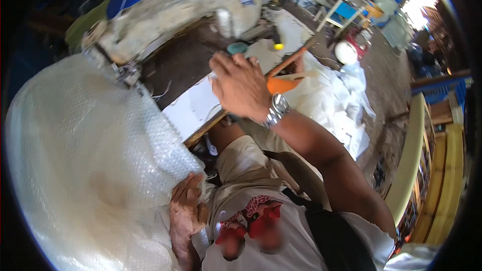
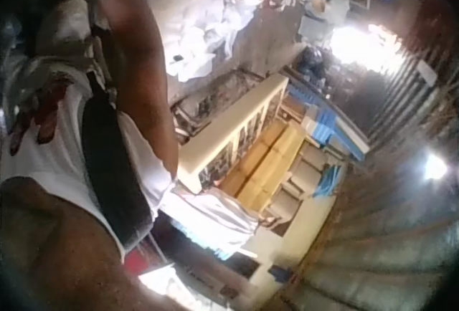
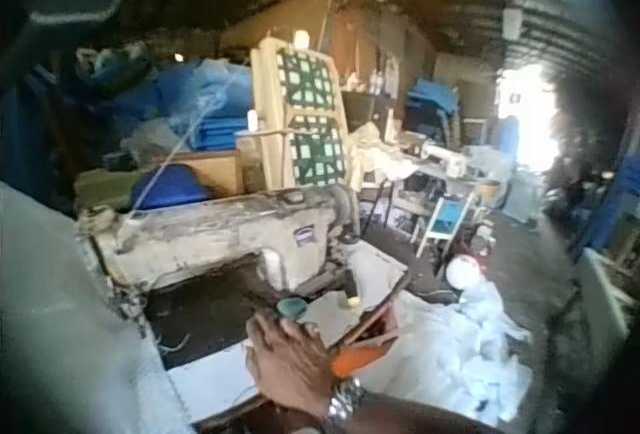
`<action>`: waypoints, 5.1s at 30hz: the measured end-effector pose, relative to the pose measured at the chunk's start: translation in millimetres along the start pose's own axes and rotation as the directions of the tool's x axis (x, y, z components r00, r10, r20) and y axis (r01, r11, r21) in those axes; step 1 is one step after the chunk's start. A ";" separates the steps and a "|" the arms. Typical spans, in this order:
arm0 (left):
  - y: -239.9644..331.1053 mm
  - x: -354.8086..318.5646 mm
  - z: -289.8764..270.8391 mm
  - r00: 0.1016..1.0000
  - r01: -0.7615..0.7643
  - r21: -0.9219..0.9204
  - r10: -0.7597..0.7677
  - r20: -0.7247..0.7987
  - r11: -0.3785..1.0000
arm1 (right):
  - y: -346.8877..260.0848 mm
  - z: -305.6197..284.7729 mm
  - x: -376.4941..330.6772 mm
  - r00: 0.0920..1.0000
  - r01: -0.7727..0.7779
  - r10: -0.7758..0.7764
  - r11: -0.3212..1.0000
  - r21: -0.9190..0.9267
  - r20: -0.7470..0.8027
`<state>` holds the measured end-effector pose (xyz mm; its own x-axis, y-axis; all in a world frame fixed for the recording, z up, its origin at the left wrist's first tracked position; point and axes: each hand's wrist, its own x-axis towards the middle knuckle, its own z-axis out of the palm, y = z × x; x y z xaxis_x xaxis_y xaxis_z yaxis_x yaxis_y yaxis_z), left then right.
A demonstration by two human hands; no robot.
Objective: Sewing pieces of bubble wrap together using an industrial sewing machine in a workshop.
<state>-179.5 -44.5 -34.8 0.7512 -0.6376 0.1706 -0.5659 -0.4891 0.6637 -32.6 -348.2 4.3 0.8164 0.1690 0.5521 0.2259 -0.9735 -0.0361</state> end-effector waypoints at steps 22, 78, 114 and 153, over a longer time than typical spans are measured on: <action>-7.1 -3.6 -0.6 0.995 0.045 0.030 -0.048 0.087 0.999 | -101.4 93.1 39.0 0.872 0.216 -0.397 0.836 0.505 0.285; -219.1 225.8 -164.4 0.933 0.217 0.156 -0.158 -0.323 0.964 | -77.8 48.8 -38.1 0.845 0.471 -0.529 0.663 0.582 -0.081; -254.8 236.1 -147.1 0.934 -0.236 -0.531 0.039 -0.355 0.814 | -73.6 53.4 34.9 0.722 0.464 -0.685 0.587 0.664 0.102; -46.8 69.4 -188.3 0.805 0.583 0.625 -0.473 -0.357 0.519 | -60.3 77.5 57.8 0.919 0.268 -0.393 0.631 0.728 0.002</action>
<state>-36.9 46.2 83.0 0.9941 -0.0691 0.0835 -0.0684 -0.9976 -0.0118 42.1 -267.8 -26.3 0.6629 0.5384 0.5203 0.7484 -0.4564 -0.4813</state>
